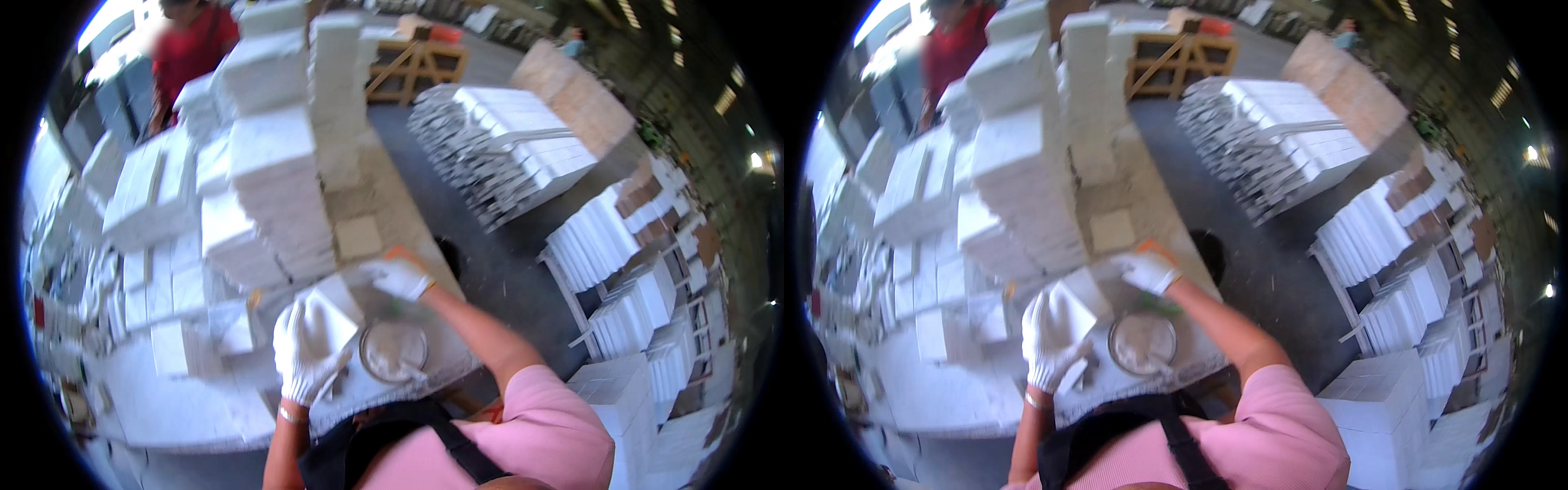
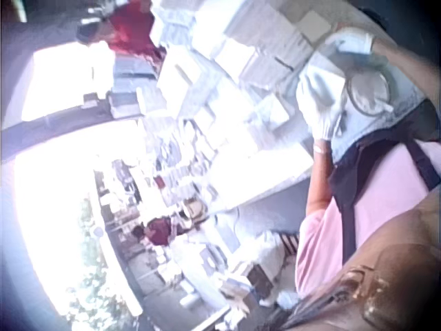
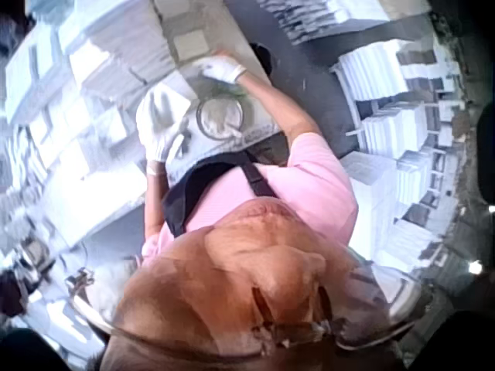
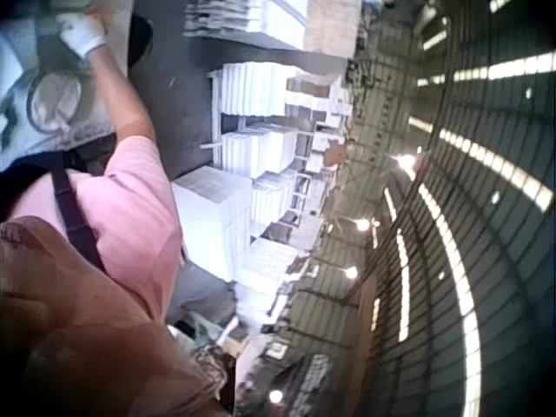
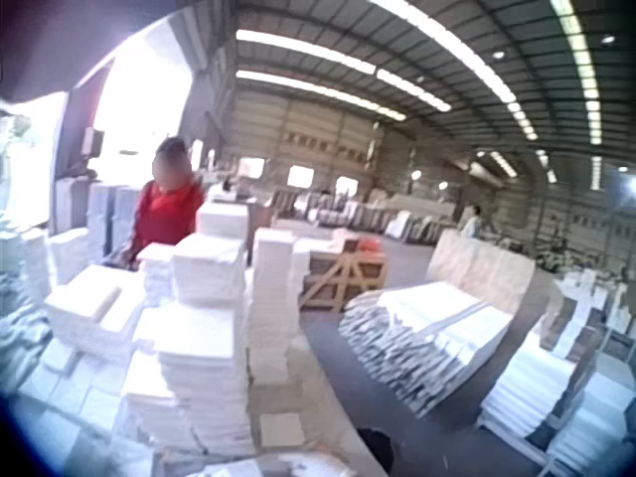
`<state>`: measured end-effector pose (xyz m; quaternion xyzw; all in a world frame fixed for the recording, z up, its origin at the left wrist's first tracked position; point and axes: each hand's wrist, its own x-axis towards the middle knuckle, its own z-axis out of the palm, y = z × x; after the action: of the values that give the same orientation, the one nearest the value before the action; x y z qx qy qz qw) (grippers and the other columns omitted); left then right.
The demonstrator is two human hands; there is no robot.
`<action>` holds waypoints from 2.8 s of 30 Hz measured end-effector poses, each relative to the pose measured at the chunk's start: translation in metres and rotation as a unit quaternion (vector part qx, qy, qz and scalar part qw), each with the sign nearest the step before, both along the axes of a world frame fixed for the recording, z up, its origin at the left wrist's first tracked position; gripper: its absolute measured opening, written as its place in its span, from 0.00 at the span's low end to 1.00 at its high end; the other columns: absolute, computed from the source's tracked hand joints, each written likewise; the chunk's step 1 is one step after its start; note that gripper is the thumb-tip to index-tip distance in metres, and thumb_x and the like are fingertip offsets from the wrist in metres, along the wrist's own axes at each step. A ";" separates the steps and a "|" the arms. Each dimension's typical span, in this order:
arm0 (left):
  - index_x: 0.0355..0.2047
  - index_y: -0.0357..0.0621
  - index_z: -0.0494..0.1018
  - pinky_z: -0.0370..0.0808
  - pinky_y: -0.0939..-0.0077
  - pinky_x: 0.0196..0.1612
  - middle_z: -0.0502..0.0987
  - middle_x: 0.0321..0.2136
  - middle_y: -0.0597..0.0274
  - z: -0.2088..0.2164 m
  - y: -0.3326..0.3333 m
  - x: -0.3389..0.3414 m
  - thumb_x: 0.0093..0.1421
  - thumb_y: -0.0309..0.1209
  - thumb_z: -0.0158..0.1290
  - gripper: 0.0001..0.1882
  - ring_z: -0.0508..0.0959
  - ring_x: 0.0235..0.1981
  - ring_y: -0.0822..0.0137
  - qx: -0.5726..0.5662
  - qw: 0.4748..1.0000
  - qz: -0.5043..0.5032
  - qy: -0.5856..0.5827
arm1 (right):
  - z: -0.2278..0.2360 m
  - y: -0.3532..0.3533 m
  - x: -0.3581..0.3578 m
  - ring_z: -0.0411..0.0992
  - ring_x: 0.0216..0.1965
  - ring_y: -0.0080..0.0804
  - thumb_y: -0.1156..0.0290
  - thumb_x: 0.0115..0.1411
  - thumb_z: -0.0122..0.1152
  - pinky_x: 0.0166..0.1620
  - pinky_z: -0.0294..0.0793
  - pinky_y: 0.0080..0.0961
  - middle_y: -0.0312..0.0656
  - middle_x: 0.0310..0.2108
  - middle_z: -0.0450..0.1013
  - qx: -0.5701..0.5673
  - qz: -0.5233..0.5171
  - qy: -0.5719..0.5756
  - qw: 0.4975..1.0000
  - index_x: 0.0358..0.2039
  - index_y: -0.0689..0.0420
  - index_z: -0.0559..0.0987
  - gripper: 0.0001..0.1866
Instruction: The person applies adhesive to the edges of small white square tiles and joins them together. They handle the tiles one at a time, pressing the edges to bond them, and place the assembled pieces on a table.
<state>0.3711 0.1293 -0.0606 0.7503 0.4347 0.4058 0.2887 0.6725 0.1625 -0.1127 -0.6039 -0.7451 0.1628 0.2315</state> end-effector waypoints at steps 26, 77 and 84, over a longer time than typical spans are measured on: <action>0.60 0.40 0.63 0.68 0.54 0.57 0.69 0.54 0.46 0.037 -0.003 -0.010 0.32 0.43 0.72 0.53 0.69 0.55 0.47 0.061 0.997 0.009 0.050 | -0.015 0.006 -0.002 0.77 0.32 0.50 0.62 0.53 0.62 0.38 0.74 0.44 0.51 0.32 0.78 -0.055 -0.120 -0.096 0.987 0.67 0.43 0.59 0.40; 0.60 0.39 0.64 0.69 0.57 0.58 0.69 0.55 0.46 0.034 -0.003 -0.007 0.31 0.42 0.72 0.53 0.69 0.57 0.48 0.082 0.996 0.012 0.025 | 0.034 -0.028 0.000 0.73 0.49 0.46 0.53 0.49 0.69 0.52 0.72 0.34 0.52 0.51 0.73 0.064 -0.194 -0.108 0.973 0.49 0.60 0.77 0.31; 0.55 0.37 0.66 0.71 0.54 0.54 0.73 0.50 0.46 0.040 -0.009 -0.001 0.31 0.42 0.72 0.49 0.73 0.51 0.46 0.142 0.987 0.070 0.026 | 0.102 -0.092 -0.090 0.72 0.45 0.22 0.49 0.66 0.52 0.44 0.72 0.20 0.36 0.43 0.78 -0.158 -0.197 0.404 0.879 0.49 0.58 0.80 0.25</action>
<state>0.3705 0.1205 -0.0208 0.7619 0.4315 0.4626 0.1391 0.5823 0.0707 -0.0111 -0.6482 -0.4168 0.4599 0.4411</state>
